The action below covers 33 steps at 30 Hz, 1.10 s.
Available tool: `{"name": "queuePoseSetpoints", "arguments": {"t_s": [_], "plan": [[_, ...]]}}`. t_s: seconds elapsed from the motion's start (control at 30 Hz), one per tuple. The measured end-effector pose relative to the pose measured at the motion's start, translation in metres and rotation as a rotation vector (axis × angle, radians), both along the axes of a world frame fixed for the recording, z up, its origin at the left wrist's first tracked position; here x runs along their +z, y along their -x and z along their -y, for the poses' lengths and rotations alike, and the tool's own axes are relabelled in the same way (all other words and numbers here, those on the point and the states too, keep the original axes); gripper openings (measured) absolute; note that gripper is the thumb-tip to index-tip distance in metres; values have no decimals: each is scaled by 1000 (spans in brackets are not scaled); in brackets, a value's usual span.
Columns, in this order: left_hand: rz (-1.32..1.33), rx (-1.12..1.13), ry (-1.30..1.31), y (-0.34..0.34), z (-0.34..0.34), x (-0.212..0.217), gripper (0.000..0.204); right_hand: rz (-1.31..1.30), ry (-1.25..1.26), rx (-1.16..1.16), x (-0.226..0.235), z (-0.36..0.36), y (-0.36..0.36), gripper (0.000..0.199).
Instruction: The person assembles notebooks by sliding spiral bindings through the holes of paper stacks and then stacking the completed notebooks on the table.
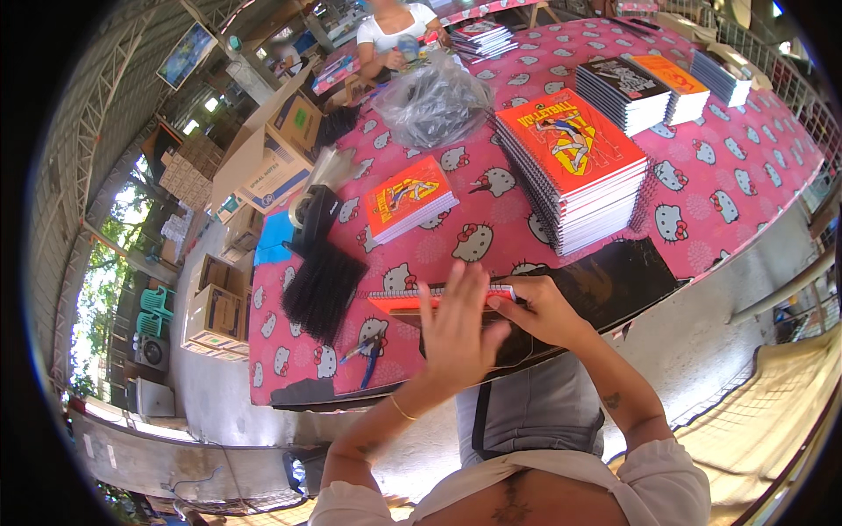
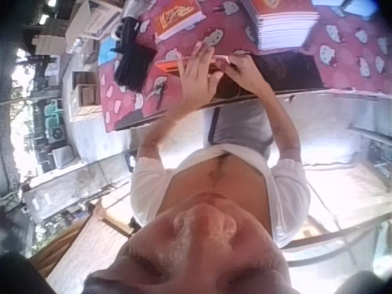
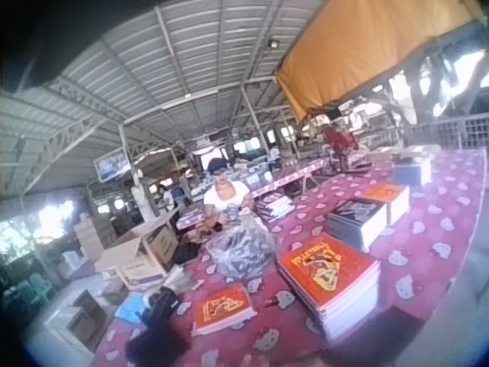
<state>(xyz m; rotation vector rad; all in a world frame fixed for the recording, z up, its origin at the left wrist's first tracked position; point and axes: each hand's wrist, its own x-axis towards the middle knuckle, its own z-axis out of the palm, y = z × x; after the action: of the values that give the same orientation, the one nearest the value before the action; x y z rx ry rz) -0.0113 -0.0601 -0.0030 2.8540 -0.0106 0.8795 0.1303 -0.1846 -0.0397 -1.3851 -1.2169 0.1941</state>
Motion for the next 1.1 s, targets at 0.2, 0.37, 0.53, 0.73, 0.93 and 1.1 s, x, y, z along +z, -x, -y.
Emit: {"name": "queuePoseSetpoints", "arguments": {"t_s": [0.2,0.37,0.53,0.73,0.93,1.1], "plan": [[13,-107,72,-17,-25,24,21,-2,72,-17,31,17,-11,22],[102,-127,156,-18,-23,22,15,-67,208,116,56,24,-37,19],[122,-122,163,-18,-22,21,19,-97,327,221,65,18,-48,12],[63,-53,51,-10,-20,25,20,243,91,28,53,2,-25,16],[-17,-200,8,-3,-56,66,22,205,-72,-267,54,13,-3,19],[254,-154,657,-28,-7,158,25,356,-133,-264,118,61,16,100]]}}
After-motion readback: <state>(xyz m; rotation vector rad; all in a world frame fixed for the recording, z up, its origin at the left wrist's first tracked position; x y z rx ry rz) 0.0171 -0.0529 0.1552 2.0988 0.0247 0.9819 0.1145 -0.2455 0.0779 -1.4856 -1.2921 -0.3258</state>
